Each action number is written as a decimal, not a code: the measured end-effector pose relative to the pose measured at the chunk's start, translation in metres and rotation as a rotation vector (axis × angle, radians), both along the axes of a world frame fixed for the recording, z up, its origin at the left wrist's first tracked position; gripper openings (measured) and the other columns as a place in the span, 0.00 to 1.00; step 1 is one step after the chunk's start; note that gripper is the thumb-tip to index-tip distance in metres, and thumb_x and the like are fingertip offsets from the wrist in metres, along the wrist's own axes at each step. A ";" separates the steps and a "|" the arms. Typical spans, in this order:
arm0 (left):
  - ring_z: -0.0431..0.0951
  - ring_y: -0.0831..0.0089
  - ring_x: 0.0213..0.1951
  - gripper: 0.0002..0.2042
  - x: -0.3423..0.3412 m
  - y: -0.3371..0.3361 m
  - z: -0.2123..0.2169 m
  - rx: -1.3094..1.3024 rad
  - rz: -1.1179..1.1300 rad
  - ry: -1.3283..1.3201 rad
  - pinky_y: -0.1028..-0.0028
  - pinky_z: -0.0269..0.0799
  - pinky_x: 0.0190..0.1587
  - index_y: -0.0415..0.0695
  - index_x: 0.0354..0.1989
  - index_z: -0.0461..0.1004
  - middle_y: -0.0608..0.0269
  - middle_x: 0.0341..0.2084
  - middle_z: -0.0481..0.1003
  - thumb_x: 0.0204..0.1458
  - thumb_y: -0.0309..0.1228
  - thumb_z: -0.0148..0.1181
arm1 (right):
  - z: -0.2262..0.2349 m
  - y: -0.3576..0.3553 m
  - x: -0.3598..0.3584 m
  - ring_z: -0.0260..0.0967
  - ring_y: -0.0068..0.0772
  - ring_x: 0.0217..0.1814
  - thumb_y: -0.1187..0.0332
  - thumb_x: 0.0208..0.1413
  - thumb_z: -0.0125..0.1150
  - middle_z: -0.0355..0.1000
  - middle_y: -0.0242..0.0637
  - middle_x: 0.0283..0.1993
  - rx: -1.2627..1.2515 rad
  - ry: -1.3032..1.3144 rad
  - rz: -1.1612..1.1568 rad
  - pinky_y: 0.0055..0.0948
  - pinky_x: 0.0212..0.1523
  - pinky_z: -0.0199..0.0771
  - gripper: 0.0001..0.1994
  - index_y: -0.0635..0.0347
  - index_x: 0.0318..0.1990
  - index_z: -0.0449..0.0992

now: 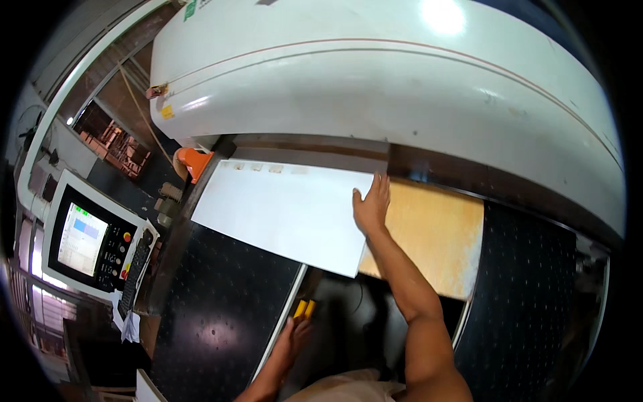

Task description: The person picks up white rectangular boards from a stack and feeds them into an industrial edging machine one at a time. After each board is processed, they use an air nozzle to clean the machine's surface before picking up the board and placing it onto a separate stack on a wooden pallet.

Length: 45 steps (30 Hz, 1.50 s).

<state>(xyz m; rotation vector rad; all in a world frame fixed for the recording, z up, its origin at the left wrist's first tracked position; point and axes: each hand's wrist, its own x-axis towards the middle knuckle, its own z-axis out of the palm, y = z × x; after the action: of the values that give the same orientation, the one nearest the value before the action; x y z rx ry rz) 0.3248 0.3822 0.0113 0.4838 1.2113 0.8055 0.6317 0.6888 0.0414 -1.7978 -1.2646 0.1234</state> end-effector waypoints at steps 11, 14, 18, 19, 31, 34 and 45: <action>0.72 0.65 0.55 0.25 0.153 0.158 -0.009 -0.009 0.609 -0.214 0.64 0.70 0.57 0.43 0.64 0.62 0.62 0.54 0.71 0.64 0.43 0.55 | 0.004 0.144 0.025 0.25 0.43 0.82 0.34 0.64 0.28 0.32 0.45 0.80 -0.742 -0.321 0.824 0.42 0.78 0.29 0.43 0.59 0.75 0.42; 0.72 0.64 0.55 0.23 0.134 0.149 -0.008 -0.002 0.547 -0.443 0.63 0.69 0.58 0.44 0.63 0.63 0.62 0.53 0.71 0.64 0.42 0.54 | -0.001 0.139 0.013 0.22 0.42 0.82 0.34 0.64 0.26 0.30 0.44 0.80 -0.810 -0.331 0.819 0.41 0.78 0.27 0.43 0.61 0.75 0.40; 0.72 0.63 0.56 0.23 0.130 0.143 -0.006 0.040 0.575 -0.422 0.62 0.69 0.58 0.44 0.63 0.63 0.60 0.54 0.71 0.65 0.41 0.53 | 0.002 0.131 0.013 0.25 0.45 0.82 0.35 0.64 0.27 0.33 0.46 0.80 -0.776 -0.397 0.777 0.44 0.78 0.30 0.43 0.62 0.75 0.42; 0.72 0.62 0.55 0.23 0.121 0.136 -0.010 0.021 0.578 -0.443 0.61 0.69 0.58 0.43 0.63 0.62 0.60 0.54 0.71 0.65 0.41 0.52 | 0.009 0.119 0.010 0.27 0.45 0.82 0.34 0.64 0.27 0.34 0.47 0.79 -0.774 -0.354 0.792 0.45 0.78 0.32 0.44 0.63 0.74 0.42; 0.70 0.62 0.56 0.28 0.102 0.097 -0.011 0.034 0.441 -0.133 0.63 0.66 0.60 0.37 0.64 0.60 0.53 0.56 0.68 0.59 0.37 0.61 | -0.023 0.172 0.060 0.55 0.49 0.72 0.52 0.65 0.50 0.61 0.46 0.69 -0.129 -0.764 0.998 0.45 0.72 0.52 0.27 0.59 0.65 0.66; 0.71 0.61 0.54 0.27 0.096 0.086 -0.026 -0.012 0.476 -0.147 0.60 0.67 0.60 0.40 0.64 0.61 0.55 0.54 0.70 0.60 0.40 0.60 | -0.055 0.175 0.041 0.51 0.52 0.74 0.53 0.66 0.48 0.57 0.50 0.71 -0.030 -0.717 0.922 0.46 0.74 0.48 0.28 0.63 0.66 0.64; 0.69 0.58 0.58 0.28 0.072 0.049 0.000 -0.040 0.530 -0.191 0.59 0.64 0.62 0.39 0.66 0.58 0.52 0.56 0.68 0.64 0.44 0.51 | -0.053 0.097 -0.017 0.37 0.47 0.80 0.49 0.69 0.36 0.45 0.47 0.77 -0.284 -0.635 0.857 0.50 0.77 0.35 0.32 0.62 0.72 0.52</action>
<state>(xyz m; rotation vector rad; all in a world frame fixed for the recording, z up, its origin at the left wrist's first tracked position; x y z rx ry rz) 0.3971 0.4314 0.0117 0.0416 1.1873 1.2440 0.6148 0.7860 -0.0115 -1.4314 -2.5308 0.2238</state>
